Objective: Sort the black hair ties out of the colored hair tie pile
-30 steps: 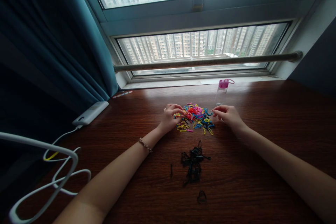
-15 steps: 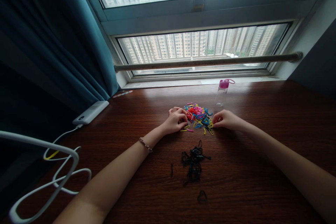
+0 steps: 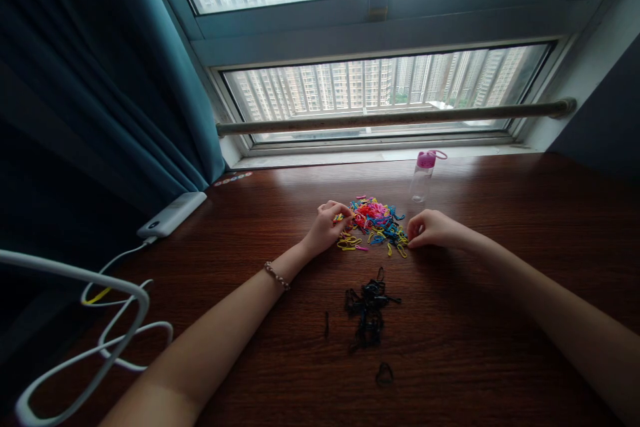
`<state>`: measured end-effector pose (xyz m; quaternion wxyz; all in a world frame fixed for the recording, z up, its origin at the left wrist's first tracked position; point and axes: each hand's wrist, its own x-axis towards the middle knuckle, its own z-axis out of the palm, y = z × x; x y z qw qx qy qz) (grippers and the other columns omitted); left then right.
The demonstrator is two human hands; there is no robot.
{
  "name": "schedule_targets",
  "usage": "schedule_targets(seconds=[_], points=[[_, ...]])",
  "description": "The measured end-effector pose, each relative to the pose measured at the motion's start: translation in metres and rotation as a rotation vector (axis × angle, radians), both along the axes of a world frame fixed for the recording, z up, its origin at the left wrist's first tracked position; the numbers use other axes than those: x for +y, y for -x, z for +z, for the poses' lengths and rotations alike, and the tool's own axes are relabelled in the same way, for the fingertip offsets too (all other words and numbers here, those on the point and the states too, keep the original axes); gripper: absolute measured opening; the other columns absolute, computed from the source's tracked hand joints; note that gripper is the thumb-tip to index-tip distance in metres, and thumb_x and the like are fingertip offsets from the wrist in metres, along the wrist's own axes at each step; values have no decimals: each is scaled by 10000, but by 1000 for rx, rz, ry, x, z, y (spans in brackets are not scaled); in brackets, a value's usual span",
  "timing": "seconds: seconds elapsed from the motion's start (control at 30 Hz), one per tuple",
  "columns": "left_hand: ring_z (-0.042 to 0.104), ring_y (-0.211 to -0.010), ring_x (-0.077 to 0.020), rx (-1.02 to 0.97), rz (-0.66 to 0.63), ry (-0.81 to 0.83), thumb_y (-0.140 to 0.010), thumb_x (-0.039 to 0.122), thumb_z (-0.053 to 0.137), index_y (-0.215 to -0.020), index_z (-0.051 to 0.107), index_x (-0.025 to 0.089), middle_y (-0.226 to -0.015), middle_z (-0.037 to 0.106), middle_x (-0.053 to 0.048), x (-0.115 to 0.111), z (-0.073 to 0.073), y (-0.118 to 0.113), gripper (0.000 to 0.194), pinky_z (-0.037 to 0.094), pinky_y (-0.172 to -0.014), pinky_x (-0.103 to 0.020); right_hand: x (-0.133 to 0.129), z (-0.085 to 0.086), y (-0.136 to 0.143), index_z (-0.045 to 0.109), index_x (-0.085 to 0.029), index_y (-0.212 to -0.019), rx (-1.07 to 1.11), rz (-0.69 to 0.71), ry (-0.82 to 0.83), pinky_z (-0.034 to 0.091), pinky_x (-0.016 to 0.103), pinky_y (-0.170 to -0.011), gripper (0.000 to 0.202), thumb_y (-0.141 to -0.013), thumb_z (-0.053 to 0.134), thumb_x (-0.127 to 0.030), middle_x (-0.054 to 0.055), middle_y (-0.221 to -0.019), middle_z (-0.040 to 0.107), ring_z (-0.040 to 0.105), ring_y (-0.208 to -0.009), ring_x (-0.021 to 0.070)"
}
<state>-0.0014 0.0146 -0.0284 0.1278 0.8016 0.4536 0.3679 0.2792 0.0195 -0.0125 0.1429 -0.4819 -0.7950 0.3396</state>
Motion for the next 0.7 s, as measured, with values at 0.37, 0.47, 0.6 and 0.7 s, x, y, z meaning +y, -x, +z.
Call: schedule_targets(seconds=[0.37, 0.47, 0.6, 0.7], points=[[559, -611, -101, 10, -524, 228, -797, 236, 523, -825, 603, 149, -711, 639, -32, -55, 32, -38, 122, 422, -581, -189, 1, 13, -5, 658, -164, -603, 91, -96, 161, 420, 230, -446, 138, -555, 698, -287, 33, -562, 632, 557, -511, 146], [561, -580, -93, 173, -716, 249, -787, 238, 531, -834, 629, 175, -685, 650, -28, -73, 33, -48, 125, 399, -548, -171, -2, 10, -2, 679, -181, -600, -78, 4, 54, 393, 228, -474, 127, -520, 724, -270, 12, -572, 629, 545, -541, 146], [520, -507, -79, 212, -757, 219, -788, 281, 539, -815, 647, 192, -604, 632, -17, -78, 30, -50, 142, 368, -497, -167, -3, 6, 2, 678, -192, -572, -159, -3, -23, 382, 229, -496, 36, -552, 687, -220, -5, -561, 620, 543, -553, 147], [484, -482, -65, 212, -744, 190, -792, 311, 539, -790, 650, 174, -568, 607, -10, -74, 30, -48, 177, 349, -484, -164, -1, 5, 2, 679, -185, -609, -165, -10, -23, 394, 228, -520, 65, -561, 683, -228, -1, -598, 634, 562, -582, 152]])
